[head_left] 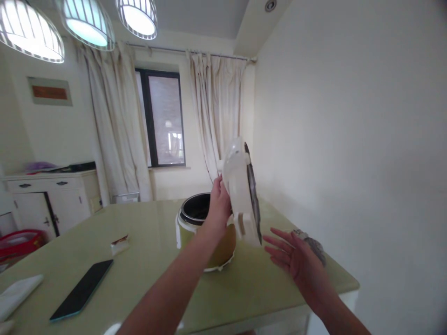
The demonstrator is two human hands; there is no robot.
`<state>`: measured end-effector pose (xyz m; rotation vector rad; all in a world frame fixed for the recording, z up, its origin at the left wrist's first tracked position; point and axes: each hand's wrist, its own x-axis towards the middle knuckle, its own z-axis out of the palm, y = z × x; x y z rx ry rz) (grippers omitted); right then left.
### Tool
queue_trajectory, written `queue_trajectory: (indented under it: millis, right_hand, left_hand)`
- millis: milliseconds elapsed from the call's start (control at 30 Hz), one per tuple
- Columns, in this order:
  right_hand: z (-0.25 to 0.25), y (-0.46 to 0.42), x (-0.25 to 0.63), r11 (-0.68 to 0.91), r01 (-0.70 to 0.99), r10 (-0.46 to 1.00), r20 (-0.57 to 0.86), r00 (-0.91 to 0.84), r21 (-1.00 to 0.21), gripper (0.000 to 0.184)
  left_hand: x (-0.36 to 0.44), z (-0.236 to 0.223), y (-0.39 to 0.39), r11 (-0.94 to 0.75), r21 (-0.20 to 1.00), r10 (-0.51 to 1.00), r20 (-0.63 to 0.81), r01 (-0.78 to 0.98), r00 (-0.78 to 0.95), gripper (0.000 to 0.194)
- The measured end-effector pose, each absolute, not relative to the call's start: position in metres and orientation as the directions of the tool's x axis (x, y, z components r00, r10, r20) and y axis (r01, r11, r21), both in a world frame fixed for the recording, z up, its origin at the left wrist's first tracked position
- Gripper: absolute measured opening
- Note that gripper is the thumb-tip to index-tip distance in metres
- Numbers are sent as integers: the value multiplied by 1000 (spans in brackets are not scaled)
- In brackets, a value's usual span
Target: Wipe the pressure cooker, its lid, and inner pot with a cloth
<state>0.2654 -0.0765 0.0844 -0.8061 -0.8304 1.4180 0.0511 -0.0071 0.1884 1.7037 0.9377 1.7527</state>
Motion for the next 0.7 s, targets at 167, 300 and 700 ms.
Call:
queue_trajectory:
  millis: [167, 300, 700]
  right_hand:
    - [83, -45, 277, 113, -462, 991, 65, 120, -879, 45]
    - [104, -12, 278, 285, -377, 947, 200, 250, -881, 43]
    - [104, 56, 189, 515, -30, 857, 515, 13, -856, 61]
  left_hand:
    - [0, 272, 18, -730, 330, 497, 857, 598, 133, 49]
    - [-25, 304, 28, -651, -104, 488, 701, 752, 520, 53]
    - [-71, 268, 103, -661, -203, 663, 295, 723, 689, 50]
